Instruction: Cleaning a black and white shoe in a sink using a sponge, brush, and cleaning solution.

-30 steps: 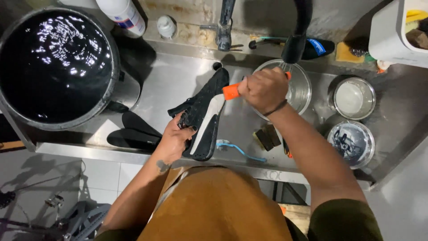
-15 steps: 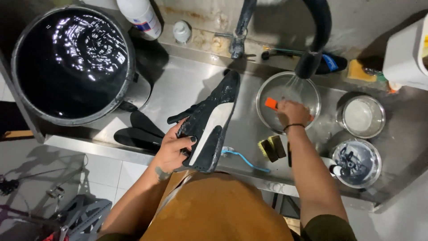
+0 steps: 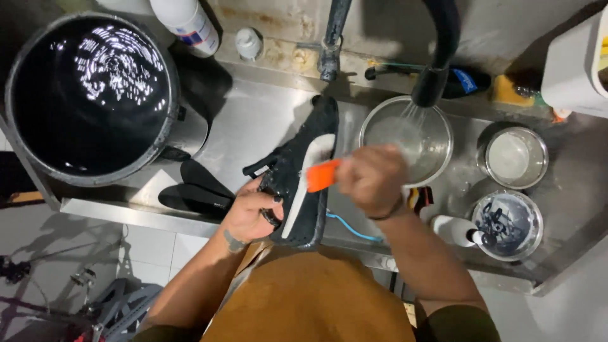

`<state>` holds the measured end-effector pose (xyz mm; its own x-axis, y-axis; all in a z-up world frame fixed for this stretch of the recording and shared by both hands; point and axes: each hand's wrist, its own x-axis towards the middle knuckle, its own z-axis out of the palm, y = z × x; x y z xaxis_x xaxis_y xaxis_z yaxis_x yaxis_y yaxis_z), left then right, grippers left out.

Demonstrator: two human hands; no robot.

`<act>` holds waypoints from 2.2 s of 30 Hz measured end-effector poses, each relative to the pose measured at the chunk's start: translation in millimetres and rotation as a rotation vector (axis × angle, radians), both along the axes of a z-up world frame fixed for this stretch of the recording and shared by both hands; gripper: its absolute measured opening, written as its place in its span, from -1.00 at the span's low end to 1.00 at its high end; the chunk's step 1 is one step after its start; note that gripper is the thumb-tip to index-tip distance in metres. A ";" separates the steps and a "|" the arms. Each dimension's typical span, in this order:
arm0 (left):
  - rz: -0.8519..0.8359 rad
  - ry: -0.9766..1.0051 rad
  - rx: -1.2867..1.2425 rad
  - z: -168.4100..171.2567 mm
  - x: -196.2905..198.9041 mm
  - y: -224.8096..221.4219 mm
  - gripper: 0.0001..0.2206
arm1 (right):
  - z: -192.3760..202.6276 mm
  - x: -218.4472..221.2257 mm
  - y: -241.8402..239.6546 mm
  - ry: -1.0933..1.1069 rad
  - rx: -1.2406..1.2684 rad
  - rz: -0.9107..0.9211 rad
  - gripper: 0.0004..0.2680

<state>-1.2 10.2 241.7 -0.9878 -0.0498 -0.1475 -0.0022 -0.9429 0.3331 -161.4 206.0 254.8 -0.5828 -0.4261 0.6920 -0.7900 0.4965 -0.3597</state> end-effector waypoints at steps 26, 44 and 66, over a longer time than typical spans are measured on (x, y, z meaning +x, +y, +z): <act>-0.027 0.019 -0.261 -17.0 3.7 -5.2 -0.90 | -9.2 -47.4 8.4 0.283 0.213 0.076 -0.69; -0.231 -0.075 -0.012 -12.9 -9.5 -23.8 -0.80 | 19.2 -20.8 -24.7 0.449 -0.002 0.245 -0.70; -0.100 -0.190 -0.179 -16.3 -9.5 -38.3 -0.83 | -62.1 -48.2 42.3 0.144 0.110 0.285 -0.68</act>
<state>-10.7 -28.0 225.4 -0.9446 0.0043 -0.3283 -0.1704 -0.8611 0.4790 -209.6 248.2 192.7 -0.3297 -0.6342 0.6993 -0.9412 0.2783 -0.1913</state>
